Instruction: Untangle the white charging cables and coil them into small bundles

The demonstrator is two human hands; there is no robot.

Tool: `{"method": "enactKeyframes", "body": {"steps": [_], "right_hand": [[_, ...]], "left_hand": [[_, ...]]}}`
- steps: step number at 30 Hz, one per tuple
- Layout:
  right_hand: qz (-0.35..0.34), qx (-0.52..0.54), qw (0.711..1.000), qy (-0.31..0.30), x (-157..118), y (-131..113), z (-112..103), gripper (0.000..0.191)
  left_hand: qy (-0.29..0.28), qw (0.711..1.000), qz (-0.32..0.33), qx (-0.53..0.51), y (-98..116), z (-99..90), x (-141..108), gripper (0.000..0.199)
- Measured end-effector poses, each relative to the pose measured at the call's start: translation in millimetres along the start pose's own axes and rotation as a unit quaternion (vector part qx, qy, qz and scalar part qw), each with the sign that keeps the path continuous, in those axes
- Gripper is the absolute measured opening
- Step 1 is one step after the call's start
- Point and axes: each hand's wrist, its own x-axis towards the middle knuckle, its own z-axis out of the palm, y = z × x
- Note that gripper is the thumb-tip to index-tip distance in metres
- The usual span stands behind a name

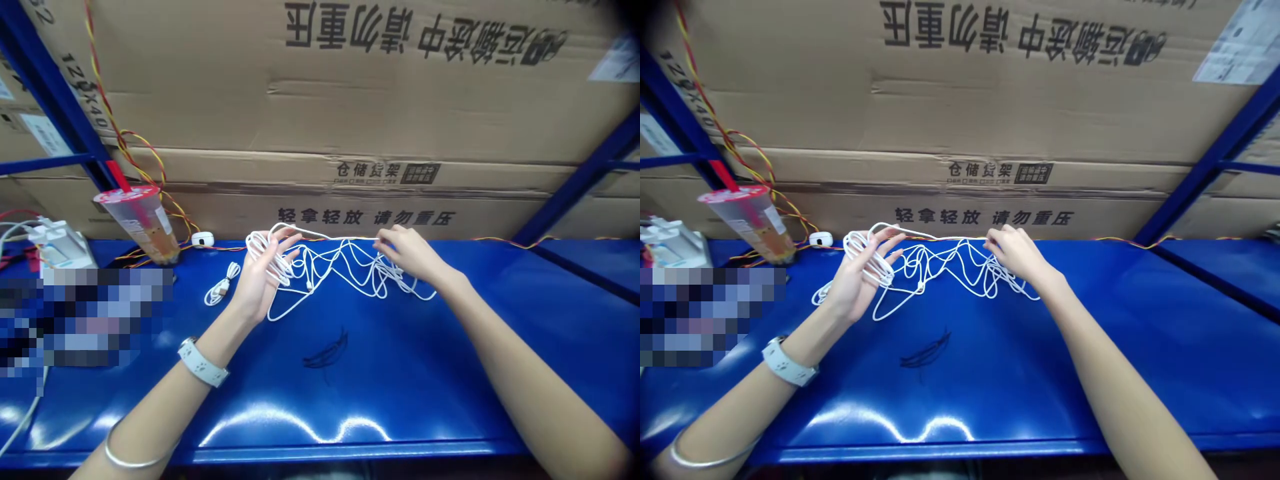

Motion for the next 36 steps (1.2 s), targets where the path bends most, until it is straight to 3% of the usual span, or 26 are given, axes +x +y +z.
{"method": "enactKeyframes", "body": {"steps": [5, 8, 12, 16, 20, 22, 25, 30, 33, 36], "right_hand": [[0.088, 0.072, 0.993, 0.041, -3, 11, -13, 0.024], [0.110, 0.200, 0.973, 0.034, -4, 7, -25, 0.031], [0.069, 0.392, 0.914, -0.080, -7, -18, -39, 0.037], [0.009, 0.419, 0.881, -0.221, -10, -56, -45, 0.038], [-0.033, 0.397, 0.879, -0.261, -11, -83, -42, 0.038], [-0.045, 0.410, 0.877, -0.247, -11, -89, -36, 0.036], [-0.033, 0.478, 0.855, -0.199, -11, -96, -25, 0.030], [0.003, 0.549, 0.824, -0.140, -14, -114, -8, 0.021], [0.009, 0.517, 0.854, -0.056, -17, -127, 1, 0.019], [0.013, 0.458, 0.889, 0.010, -19, -135, 6, 0.021]], "left_hand": [[0.014, 1.000, 0.022, -0.002, 1, -3.9, 3, 0.014], [0.003, 1.000, 0.023, 0.011, 0, -4.8, 3, 0.013], [0.008, 1.000, 0.007, 0.013, -1, -2.2, 1, 0.013], [0.047, 0.998, 0.015, -0.030, 3, -6.2, 4, 0.018], [0.082, 0.996, -0.011, -0.035, 6, -14.1, 8, 0.021], [0.068, 0.997, -0.025, -0.016, 6, -14.7, 7, 0.023], [-0.002, 0.998, -0.056, 0.040, 3, -10.5, 2, 0.024], [-0.103, 0.974, -0.097, 0.179, -6, -1.0, -8, 0.031], [-0.116, 0.959, -0.062, 0.252, -9, 3.6, -12, 0.029], [-0.115, 0.959, -0.038, 0.257, -11, 8.5, -15, 0.025]]}}
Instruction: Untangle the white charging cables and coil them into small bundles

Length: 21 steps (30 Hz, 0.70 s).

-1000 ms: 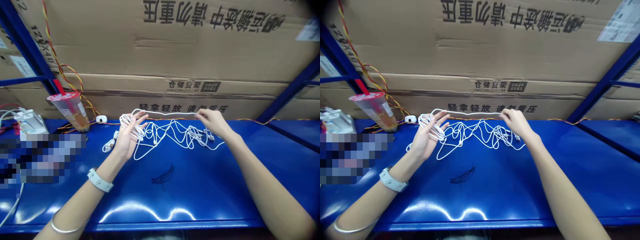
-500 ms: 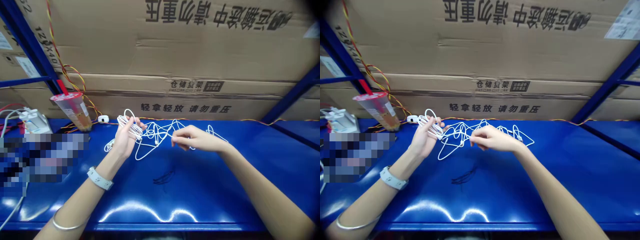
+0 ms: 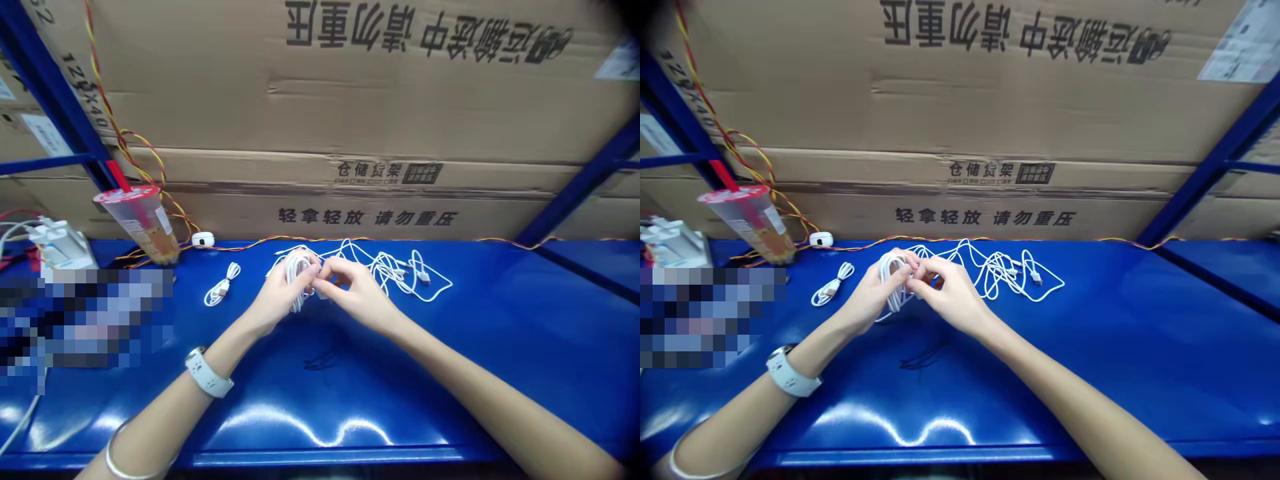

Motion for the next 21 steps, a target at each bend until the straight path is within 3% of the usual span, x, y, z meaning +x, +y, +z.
{"method": "enactKeyframes", "body": {"steps": [7, 10, 15, 18, 21], "right_hand": [[-0.020, -0.057, 0.995, 0.077, 0, -1, -9, 0.021], [-0.061, -0.083, 0.993, 0.063, 0, -6, -15, 0.028], [-0.108, -0.104, 0.988, -0.030, -1, -13, -18, 0.024], [-0.108, -0.113, 0.985, -0.069, 0, -13, -21, 0.021], [-0.100, -0.136, 0.984, -0.054, 3, -11, -28, 0.022]], "left_hand": [[0.051, 0.996, -0.015, -0.072, 5, -1.1, 1, 0.026], [-0.026, 0.997, -0.064, -0.036, 6, -4.3, -1, 0.025], [-0.169, 0.976, -0.127, 0.057, 5, -2.4, -7, 0.022], [-0.200, 0.967, -0.145, 0.063, 5, -1.9, -7, 0.026], [-0.209, 0.964, -0.155, 0.060, 6, -3.8, -6, 0.029]]}}
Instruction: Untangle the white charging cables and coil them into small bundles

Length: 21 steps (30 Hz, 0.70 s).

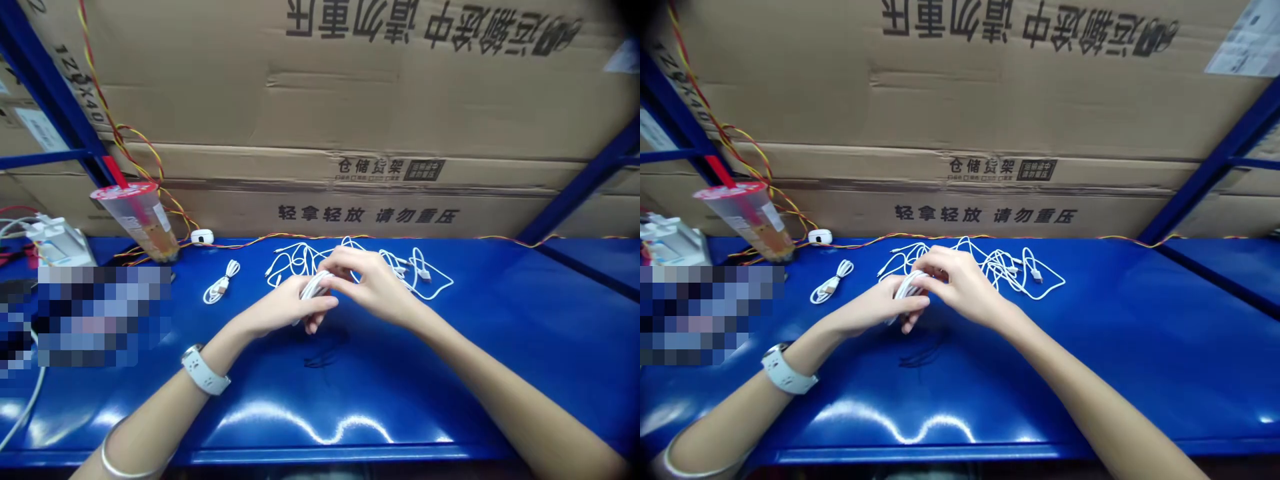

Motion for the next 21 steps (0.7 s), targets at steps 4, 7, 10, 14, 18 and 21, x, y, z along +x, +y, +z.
{"method": "enactKeyframes", "body": {"steps": [4, 7, 10, 14, 18, 21], "right_hand": [[0.017, -0.019, 0.999, 0.019, 0, 5, -7, 0.024], [0.039, -0.012, 0.999, -0.036, -1, 4, -5, 0.024], [0.043, -0.003, 0.995, -0.088, -2, 2, 1, 0.023], [0.051, -0.011, 0.997, -0.066, -1, 2, 2, 0.021], [0.065, -0.022, 0.997, -0.037, 1, 5, -3, 0.021], [0.065, -0.030, 0.997, -0.035, 1, 7, -7, 0.021]], "left_hand": [[0.006, 1.000, -0.024, -0.020, -1, -2.1, -1, 0.033], [-0.002, 0.999, -0.042, -0.019, -3, -0.1, -1, 0.035], [-0.013, 0.997, -0.039, 0.057, -6, 3.4, -1, 0.040], [-0.001, 0.998, -0.014, 0.061, -8, 5.3, 1, 0.042], [-0.021, 0.998, -0.029, -0.055, -4, 3.6, -1, 0.042], [-0.050, 0.993, -0.045, -0.092, -2, 1.6, -3, 0.039]]}}
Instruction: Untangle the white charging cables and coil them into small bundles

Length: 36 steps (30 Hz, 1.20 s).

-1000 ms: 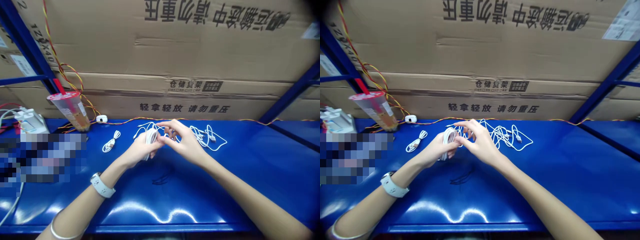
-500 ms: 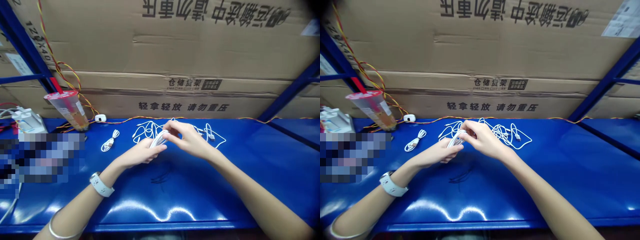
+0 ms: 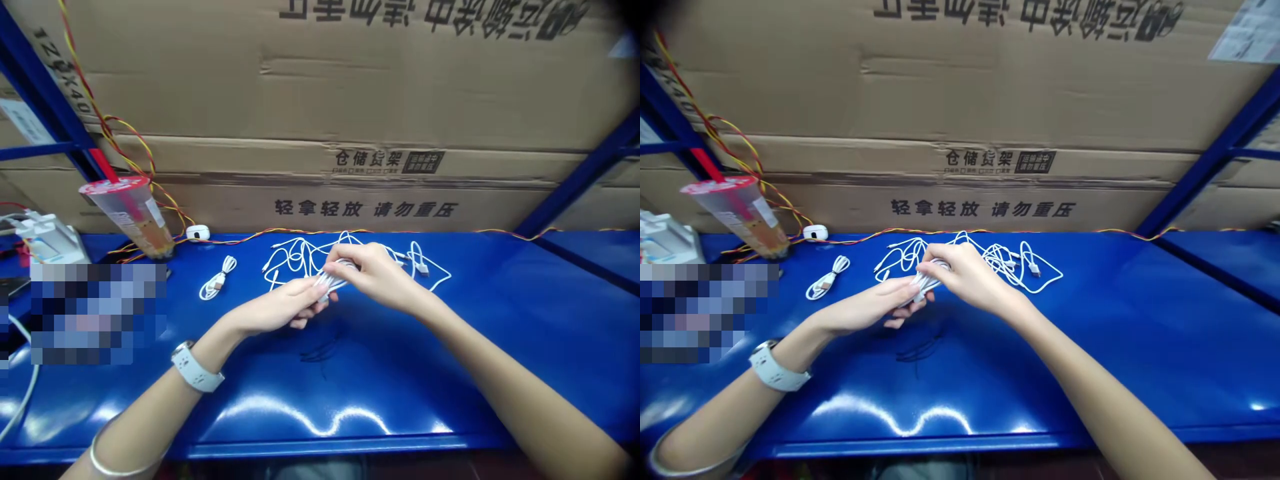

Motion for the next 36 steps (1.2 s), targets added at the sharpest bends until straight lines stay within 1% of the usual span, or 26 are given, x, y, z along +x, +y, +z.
{"method": "enactKeyframes", "body": {"steps": [2, 4, 5, 6, 7, 9, 10, 11, 12, 15, 18, 21, 24, 31, 33, 36], "right_hand": [[0.024, 0.011, 1.000, -0.003, -1, 3, -3, 0.025], [0.060, 0.033, 0.998, -0.017, -3, 8, -8, 0.031], [0.070, 0.041, 0.996, -0.038, -4, 10, -10, 0.033], [0.072, 0.047, 0.994, -0.074, -6, 13, -12, 0.033], [0.064, 0.051, 0.989, -0.123, -8, 15, -12, 0.032], [0.036, 0.058, 0.970, -0.235, -11, 18, -10, 0.027], [0.024, 0.061, 0.958, -0.279, -13, 19, -8, 0.024], [0.015, 0.060, 0.949, -0.308, -14, 19, -4, 0.022], [0.009, 0.054, 0.945, -0.322, -15, 19, 0, 0.020], [0.004, 0.019, 0.943, -0.331, -17, 17, 9, 0.015], [0.009, -0.001, 0.942, -0.336, -17, 16, 13, 0.008], [0.001, -0.002, 0.944, -0.329, -17, 15, 12, 0.007], [-0.007, -0.010, 0.951, -0.309, -16, 12, 10, 0.008], [0.009, -0.029, 0.964, -0.263, -15, 6, 5, 0.006], [0.018, -0.019, 0.966, -0.256, -15, 7, 5, 0.007], [0.033, 0.022, 0.966, -0.254, -15, 9, 4, 0.009]], "left_hand": [[0.017, 1.000, 0.008, -0.014, 1, -2.0, 0, 0.035], [0.064, 0.997, 0.021, -0.037, 1, -5.5, 1, 0.032], [0.093, 0.994, 0.029, -0.051, 1, -7.6, 2, 0.031], [0.122, 0.990, 0.038, -0.065, 2, -9.8, 3, 0.031], [0.147, 0.985, 0.048, -0.076, 3, -12.0, 4, 0.030], [0.182, 0.976, 0.068, -0.099, 5, -15.6, 5, 0.029], [0.192, 0.973, 0.075, -0.109, 6, -16.7, 6, 0.028], [0.200, 0.969, 0.081, -0.118, 6, -17.5, 6, 0.027], [0.206, 0.967, 0.084, -0.126, 7, -17.8, 5, 0.026], [0.217, 0.963, 0.084, -0.139, 7, -17.1, 5, 0.025], [0.216, 0.963, 0.083, -0.139, 6, -16.0, 5, 0.026], [0.209, 0.966, 0.079, -0.130, 5, -15.6, 5, 0.028], [0.210, 0.967, 0.074, -0.121, 6, -15.3, 5, 0.029], [0.213, 0.969, 0.063, -0.106, 6, -13.9, 5, 0.027], [0.214, 0.969, 0.060, -0.105, 5, -13.5, 5, 0.027], [0.213, 0.970, 0.059, -0.103, 5, -13.0, 5, 0.028]]}}
